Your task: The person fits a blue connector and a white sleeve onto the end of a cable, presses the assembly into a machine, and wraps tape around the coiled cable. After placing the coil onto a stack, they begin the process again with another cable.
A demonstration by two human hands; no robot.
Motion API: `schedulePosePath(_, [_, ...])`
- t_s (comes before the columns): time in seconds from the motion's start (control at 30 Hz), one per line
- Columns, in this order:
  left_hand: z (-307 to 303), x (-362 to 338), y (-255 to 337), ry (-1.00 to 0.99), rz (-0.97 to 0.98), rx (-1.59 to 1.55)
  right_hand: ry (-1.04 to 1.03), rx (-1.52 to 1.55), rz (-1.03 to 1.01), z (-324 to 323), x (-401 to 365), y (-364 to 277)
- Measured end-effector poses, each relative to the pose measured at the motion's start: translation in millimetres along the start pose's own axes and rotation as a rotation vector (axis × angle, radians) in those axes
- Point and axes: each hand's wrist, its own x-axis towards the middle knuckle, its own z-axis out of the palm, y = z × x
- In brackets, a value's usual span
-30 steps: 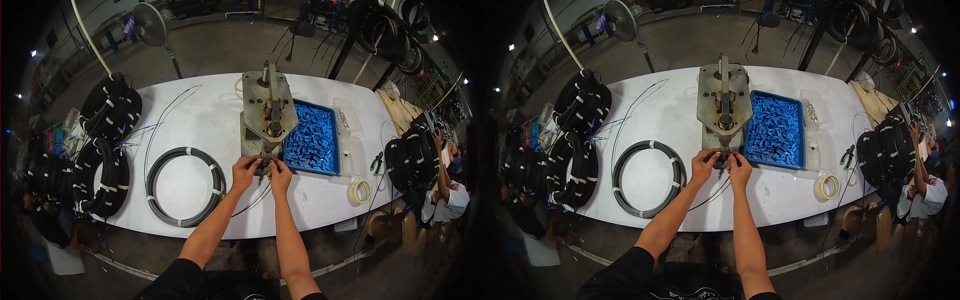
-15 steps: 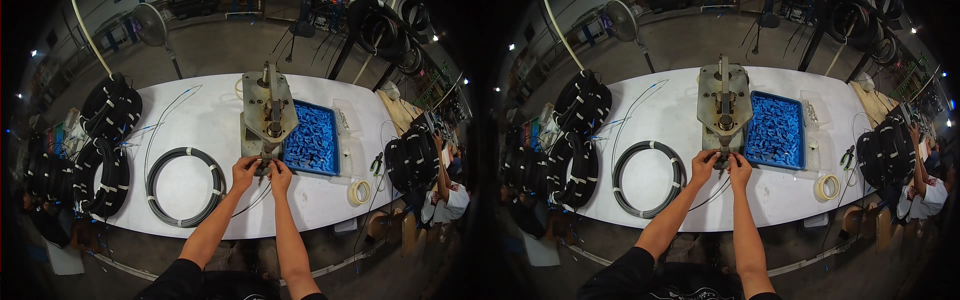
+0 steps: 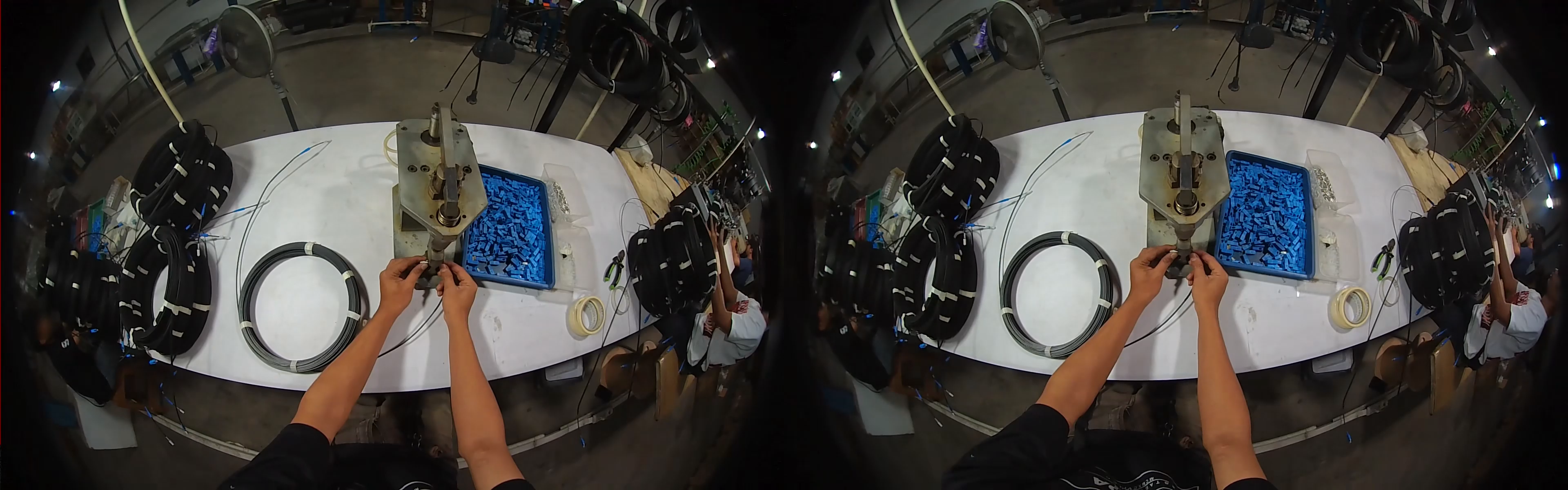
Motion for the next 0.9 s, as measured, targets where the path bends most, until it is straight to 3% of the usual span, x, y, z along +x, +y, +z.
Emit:
schedulePosePath(0.57, [1,4,2,-0.005,0.059,0.012,0.055,-0.026,0.048,8,0,-12])
schedulePosePath(0.9, [2,3,0,0.005,-0.008,-0.015,0.056,-0.027,0.04,8,0,-11])
